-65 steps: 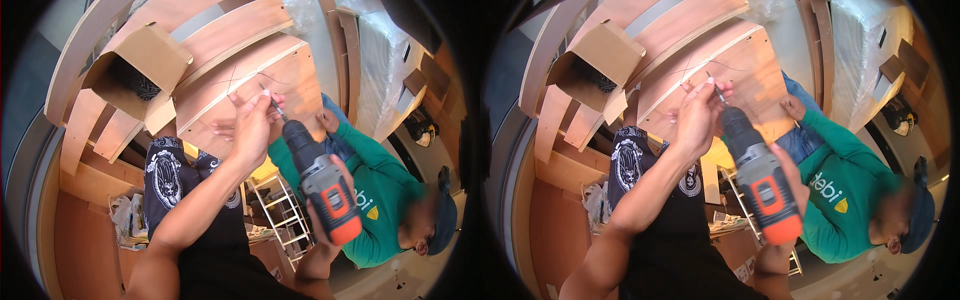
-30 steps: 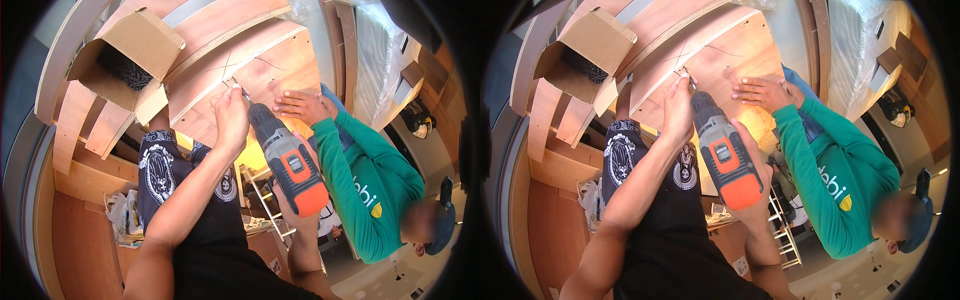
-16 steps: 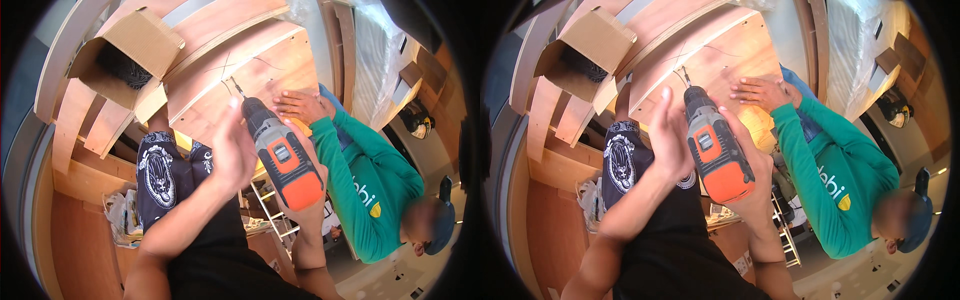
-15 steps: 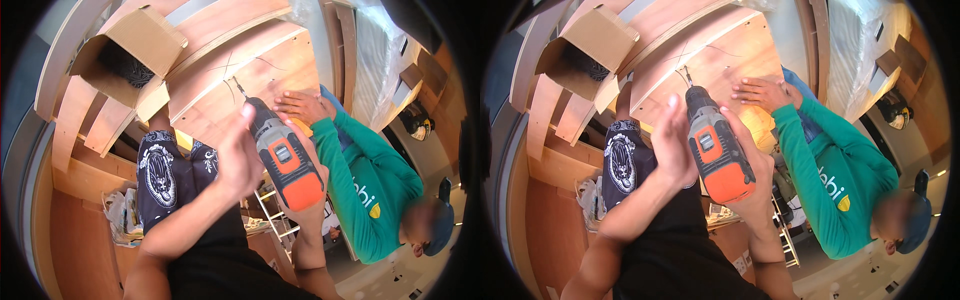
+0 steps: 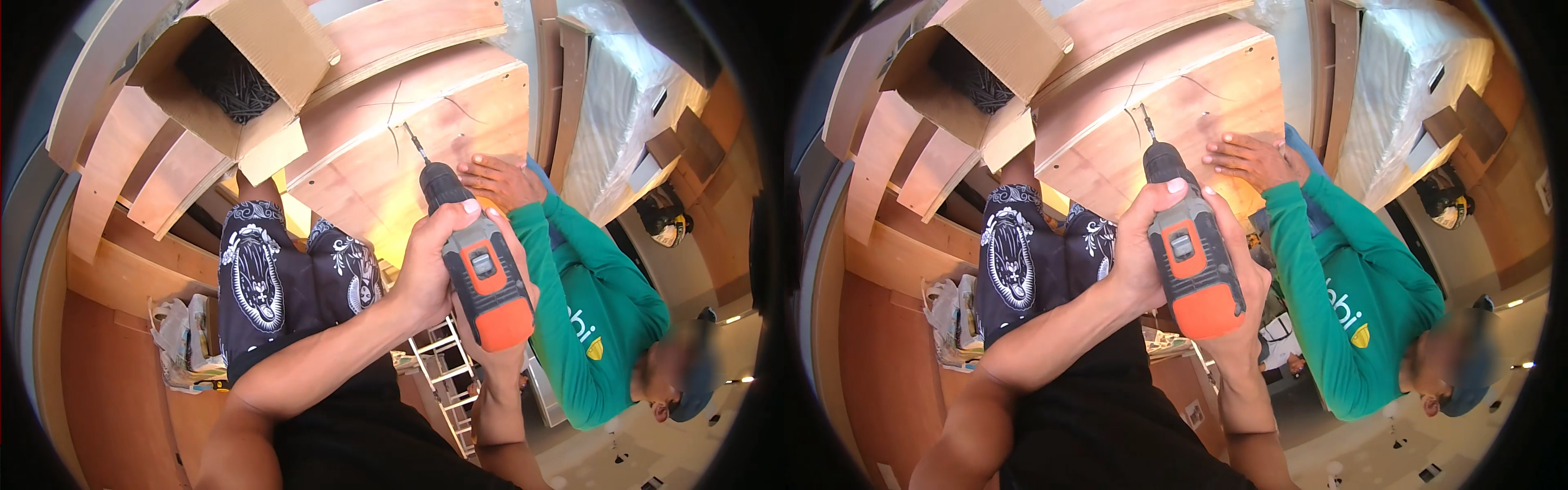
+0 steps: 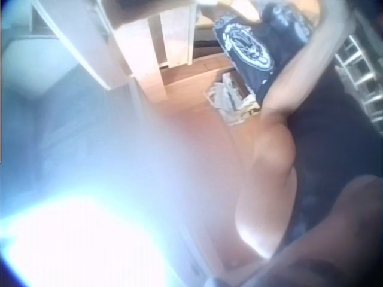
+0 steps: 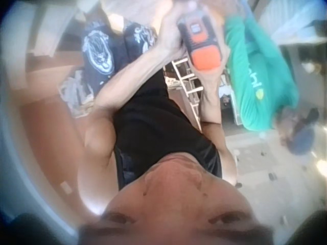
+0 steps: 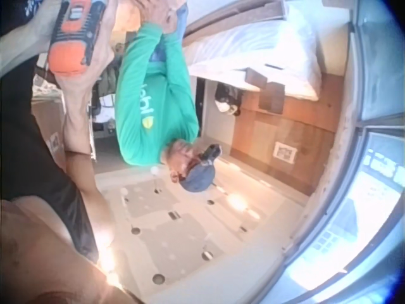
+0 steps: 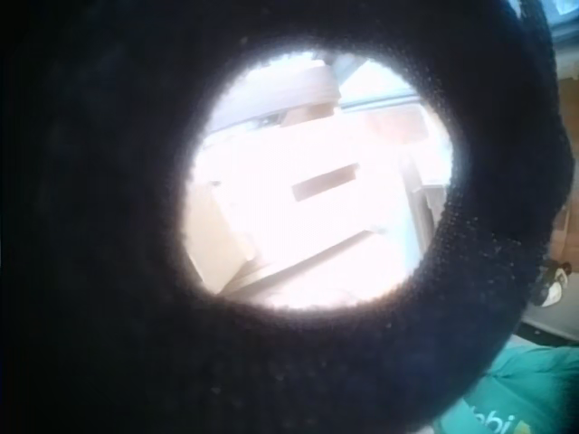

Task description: The person assembles pieces of wooden furniture, using a power drill to drive screws into wooden panels held by another person and arranging various white and wood-colored boards.

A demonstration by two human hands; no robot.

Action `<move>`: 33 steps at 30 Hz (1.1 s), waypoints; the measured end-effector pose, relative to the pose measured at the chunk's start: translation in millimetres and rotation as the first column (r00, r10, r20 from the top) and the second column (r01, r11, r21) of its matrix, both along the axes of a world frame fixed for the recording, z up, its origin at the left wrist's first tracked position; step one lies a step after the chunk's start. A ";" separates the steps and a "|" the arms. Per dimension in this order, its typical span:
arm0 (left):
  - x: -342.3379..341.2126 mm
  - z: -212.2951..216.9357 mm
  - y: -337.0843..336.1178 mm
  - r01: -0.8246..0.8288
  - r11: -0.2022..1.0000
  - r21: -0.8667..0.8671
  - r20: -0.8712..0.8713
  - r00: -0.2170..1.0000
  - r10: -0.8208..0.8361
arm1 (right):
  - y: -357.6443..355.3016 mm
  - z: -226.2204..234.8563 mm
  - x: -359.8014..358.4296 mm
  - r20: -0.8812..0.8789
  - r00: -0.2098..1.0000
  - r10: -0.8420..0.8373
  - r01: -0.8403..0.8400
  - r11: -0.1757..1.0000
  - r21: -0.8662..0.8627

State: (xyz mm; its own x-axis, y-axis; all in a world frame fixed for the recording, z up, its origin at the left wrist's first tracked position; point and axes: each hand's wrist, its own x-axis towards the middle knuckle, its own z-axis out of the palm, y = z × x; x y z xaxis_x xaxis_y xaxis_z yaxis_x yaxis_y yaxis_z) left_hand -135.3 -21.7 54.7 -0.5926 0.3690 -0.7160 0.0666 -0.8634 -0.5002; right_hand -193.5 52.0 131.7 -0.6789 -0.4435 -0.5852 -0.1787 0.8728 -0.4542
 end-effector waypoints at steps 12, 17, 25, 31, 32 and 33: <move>-5.2 -4.2 0.2 -0.049 0.999 0.014 -0.004 0.999 0.049 | -8.3 -1.4 -0.1 -0.004 1.000 -0.008 0.008 1.000 0.022; 0.8 -11.0 1.4 -0.129 0.990 0.058 -0.036 0.991 0.131 | -9.6 -3.6 3.0 -0.012 1.000 -0.002 0.002 1.000 0.012; -0.9 -11.4 0.4 -0.088 0.996 0.021 0.006 0.996 0.088 | -6.1 -6.5 6.7 -0.030 0.999 0.026 -0.026 1.000 -0.002; 3.0 -18.7 1.8 -0.094 0.995 0.020 -0.028 0.995 0.094 | -4.6 -12.2 4.8 -0.022 1.000 0.022 -0.023 0.998 -0.053; -1.2 -16.8 -0.7 -0.071 0.997 0.020 0.009 0.997 0.070 | -4.7 -13.3 4.8 -0.019 1.000 0.015 -0.016 0.998 -0.053; -3.9 -15.9 -2.3 -0.047 0.999 0.020 0.047 0.998 0.046 | -4.6 -14.3 4.5 -0.016 1.000 0.008 -0.009 0.999 -0.053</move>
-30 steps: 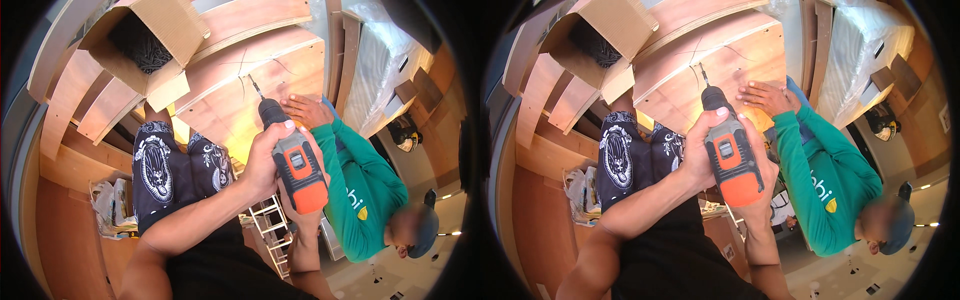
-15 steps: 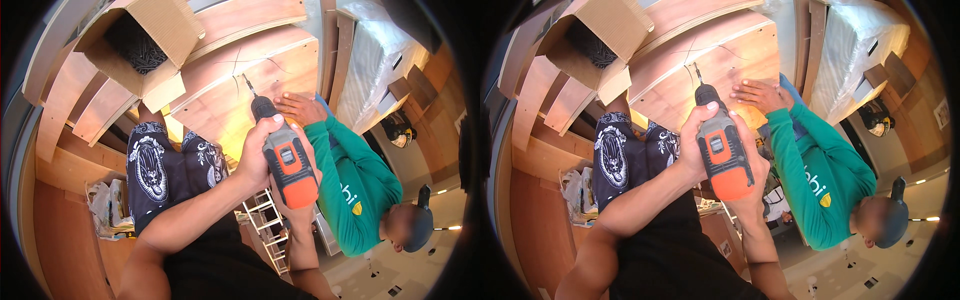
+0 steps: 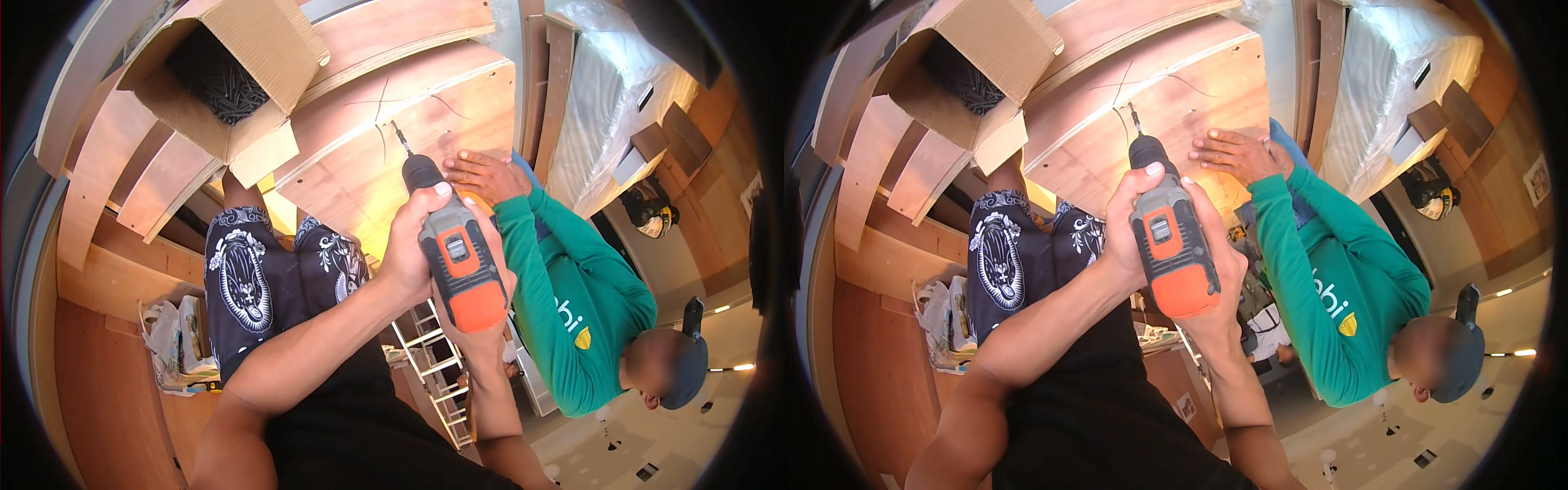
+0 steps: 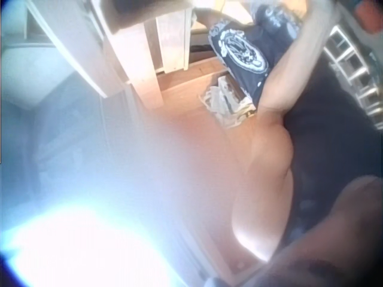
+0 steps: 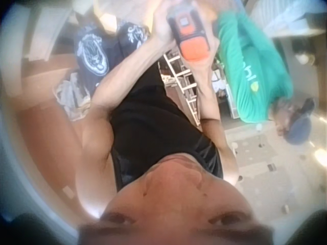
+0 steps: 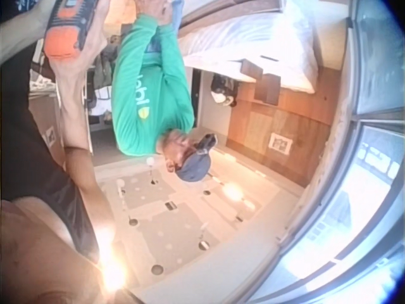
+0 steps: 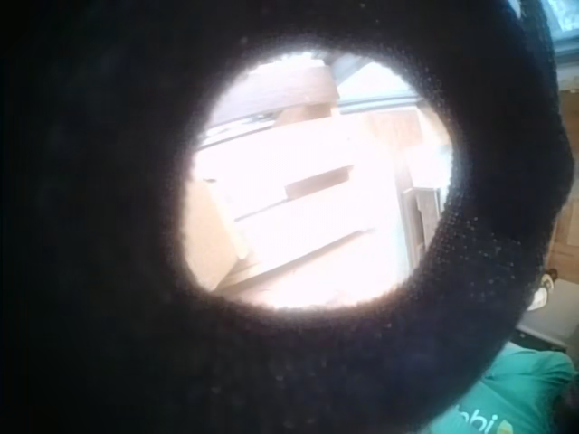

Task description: The person assembles pieces of wooden furniture, using a power drill to drive screws into wooden panels held by another person and arranging various white and wood-colored boards.

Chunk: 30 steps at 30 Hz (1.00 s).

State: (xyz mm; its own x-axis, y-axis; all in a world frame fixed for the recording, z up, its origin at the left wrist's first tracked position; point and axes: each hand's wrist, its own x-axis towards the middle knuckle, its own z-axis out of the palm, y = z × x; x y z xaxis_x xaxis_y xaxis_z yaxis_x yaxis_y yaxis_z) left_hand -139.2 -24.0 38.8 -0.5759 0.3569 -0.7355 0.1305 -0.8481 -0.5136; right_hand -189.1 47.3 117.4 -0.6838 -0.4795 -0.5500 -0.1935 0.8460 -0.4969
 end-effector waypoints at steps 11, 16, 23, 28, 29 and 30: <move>6.8 -11.1 4.7 -0.100 0.995 0.026 -0.116 0.988 0.102 | -3.6 -3.8 -6.4 0.049 0.999 -0.002 0.000 0.999 0.047; -2.3 -11.0 7.3 0.006 1.000 -0.022 0.005 1.000 -0.006 | -6.8 -5.1 -14.3 0.071 0.997 0.016 -0.021 0.998 0.067; -2.8 -13.7 3.6 -0.086 0.996 0.036 -0.026 0.996 0.087 | -19.7 -0.6 -23.4 0.180 0.981 -0.068 0.044 0.990 0.132; -8.9 -17.4 0.0 -0.001 1.000 -0.007 0.037 0.999 0.001 | -22.5 -5.7 -26.2 0.180 0.981 -0.066 0.042 0.990 0.135; -8.5 -18.4 -0.1 0.005 1.000 -0.009 0.031 1.000 -0.005 | -21.6 -6.9 -26.2 0.177 0.982 -0.066 0.041 0.989 0.140; -8.2 -19.1 -0.2 0.012 1.000 -0.011 0.025 1.000 -0.011 | -21.1 -7.9 -26.3 0.174 0.982 -0.066 0.041 0.988 0.146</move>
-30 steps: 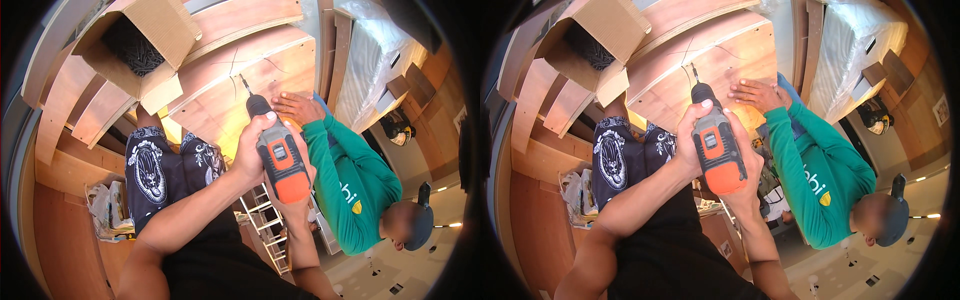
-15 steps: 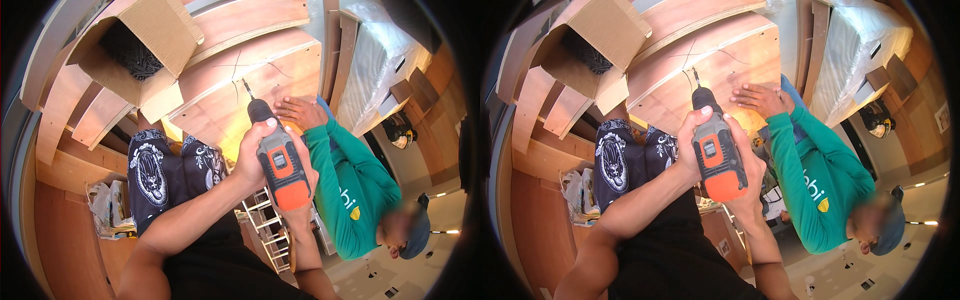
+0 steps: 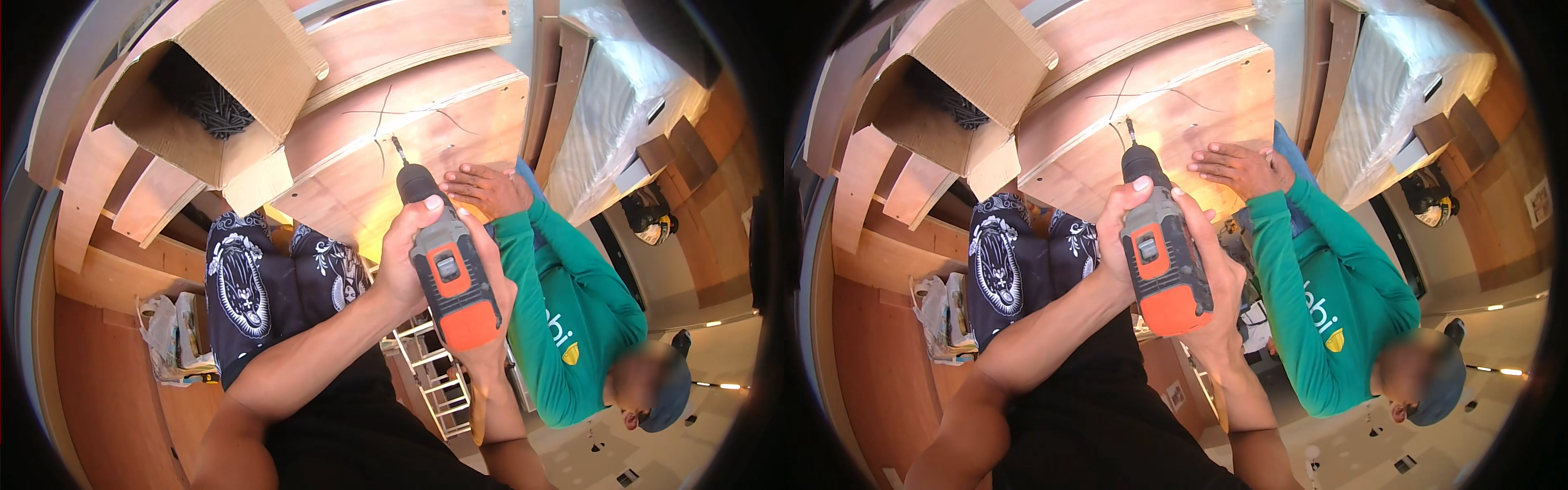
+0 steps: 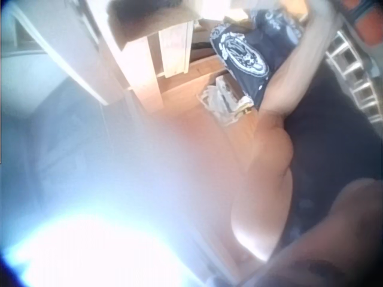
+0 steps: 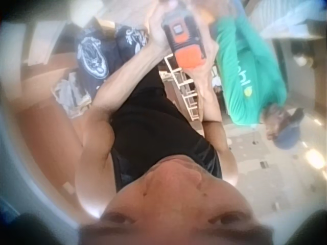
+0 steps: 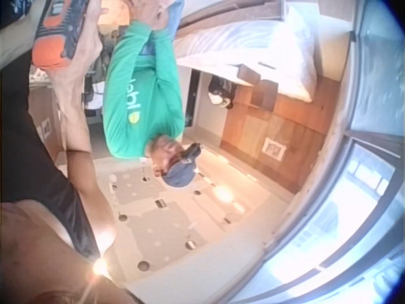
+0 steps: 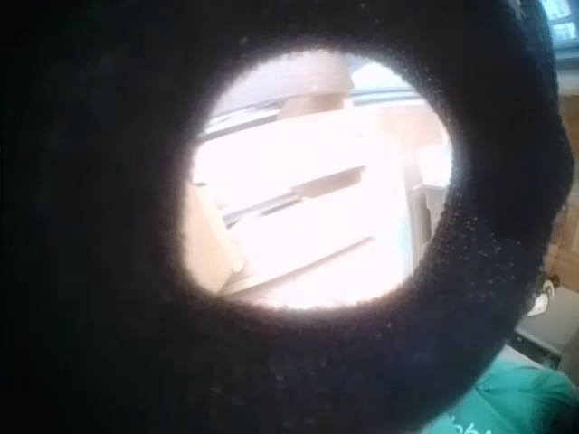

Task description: The person assembles pieces of wooden furniture, using a power drill to drive screws into wooden panels held by another person and arranging various white and wood-colored boards.

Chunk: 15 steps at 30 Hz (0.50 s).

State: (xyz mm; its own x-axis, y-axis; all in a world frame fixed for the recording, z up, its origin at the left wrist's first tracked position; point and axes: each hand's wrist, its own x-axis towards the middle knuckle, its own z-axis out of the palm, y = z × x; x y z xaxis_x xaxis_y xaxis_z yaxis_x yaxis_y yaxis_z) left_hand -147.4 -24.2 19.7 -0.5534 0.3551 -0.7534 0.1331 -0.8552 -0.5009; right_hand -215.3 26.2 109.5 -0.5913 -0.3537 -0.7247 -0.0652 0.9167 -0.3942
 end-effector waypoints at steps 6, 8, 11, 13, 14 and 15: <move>-2.4 -1.4 -2.8 -0.137 0.988 0.064 0.086 0.988 0.131 | -5.0 -4.9 -1.4 0.012 1.000 0.028 -0.028 0.999 0.024; 0.6 -4.7 0.9 -0.123 0.991 0.060 0.060 0.991 0.120 | -3.7 -8.3 -2.3 -0.010 0.998 0.062 -0.062 0.998 0.010; 0.9 -2.9 1.2 -0.086 0.995 0.053 0.055 0.995 0.083 | -0.7 -10.0 -1.4 -0.019 0.998 0.068 -0.068 0.998 0.004; 0.5 -2.8 2.0 -0.063 0.997 0.038 0.052 0.997 0.061 | 2.8 -10.8 -0.9 -0.010 0.999 0.047 -0.047 0.999 0.004; 1.3 -4.0 3.5 -0.056 0.998 0.025 0.046 0.997 0.055 | 5.4 -11.3 -0.9 -0.001 1.000 0.031 -0.031 1.000 0.001; 2.4 -5.3 5.3 -0.048 0.999 0.012 0.039 0.998 0.048 | 6.8 -11.5 -0.8 0.007 1.000 0.015 -0.015 1.000 -0.001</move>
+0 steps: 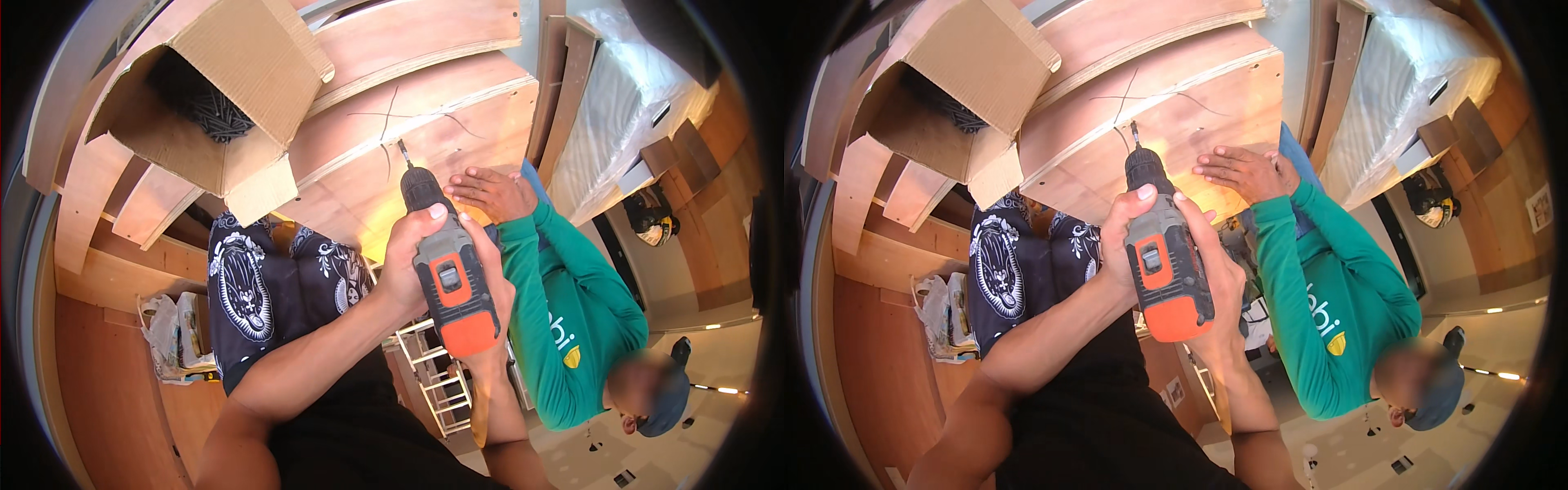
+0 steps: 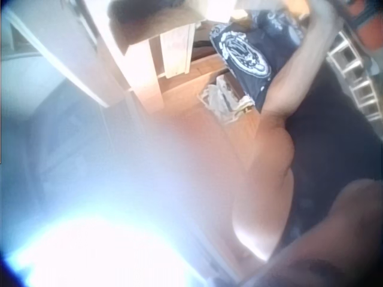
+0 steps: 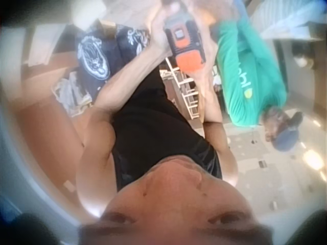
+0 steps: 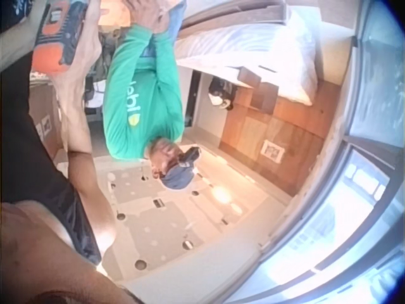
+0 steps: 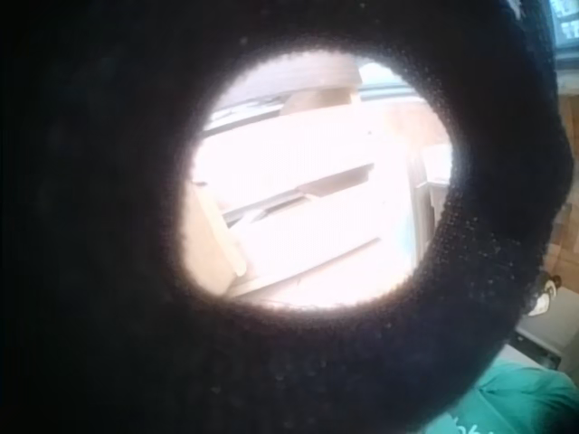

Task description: The person assembles pieces of wooden furniture, using a power drill to drive screws into wooden panels held by another person and arranging various white and wood-colored boards.

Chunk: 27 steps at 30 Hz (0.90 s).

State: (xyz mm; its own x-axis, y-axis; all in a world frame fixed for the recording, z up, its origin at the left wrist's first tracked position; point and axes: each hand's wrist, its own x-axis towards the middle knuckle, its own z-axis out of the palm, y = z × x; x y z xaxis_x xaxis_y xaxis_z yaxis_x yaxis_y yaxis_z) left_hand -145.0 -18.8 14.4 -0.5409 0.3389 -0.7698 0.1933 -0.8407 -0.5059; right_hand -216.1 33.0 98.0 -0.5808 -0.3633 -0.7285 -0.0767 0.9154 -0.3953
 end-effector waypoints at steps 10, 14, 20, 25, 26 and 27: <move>-4.5 -0.3 4.0 -0.011 1.000 -0.008 -0.024 1.000 0.010 | -4.0 3.1 -12.9 0.031 0.999 0.034 -0.036 0.998 0.046; -1.6 -6.7 7.2 0.050 0.997 -0.052 -0.073 0.996 -0.053 | -2.4 -2.5 -18.8 -0.001 0.995 0.098 -0.097 0.994 -0.046; -4.7 -5.0 9.6 0.021 0.999 -0.033 -0.051 0.998 -0.022 | 5.7 -3.1 -19.5 -0.005 0.995 0.095 -0.095 0.993 -0.069; -13.3 0.9 3.4 -0.082 0.997 -0.014 -0.029 0.996 0.081 | 6.7 -5.2 -26.9 -0.016 0.990 0.140 -0.141 0.981 -0.132; -10.1 0.0 4.4 -0.100 0.994 -0.036 -0.062 0.993 0.097 | 7.5 -6.0 -24.7 -0.037 0.989 0.146 -0.150 0.976 -0.159; -7.0 -0.9 2.4 -0.124 0.992 -0.029 -0.110 0.987 0.120 | 4.7 -4.5 -25.0 -0.064 0.983 0.173 -0.181 0.972 -0.149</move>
State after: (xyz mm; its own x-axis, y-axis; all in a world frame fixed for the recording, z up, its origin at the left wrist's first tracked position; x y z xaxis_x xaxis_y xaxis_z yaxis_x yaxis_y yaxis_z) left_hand -152.0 -16.4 13.5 -0.6570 0.2390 -0.7150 0.2414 -0.8318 -0.4999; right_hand -241.2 37.7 93.5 -0.5317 -0.5687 -0.6276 -0.2555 0.8142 -0.5214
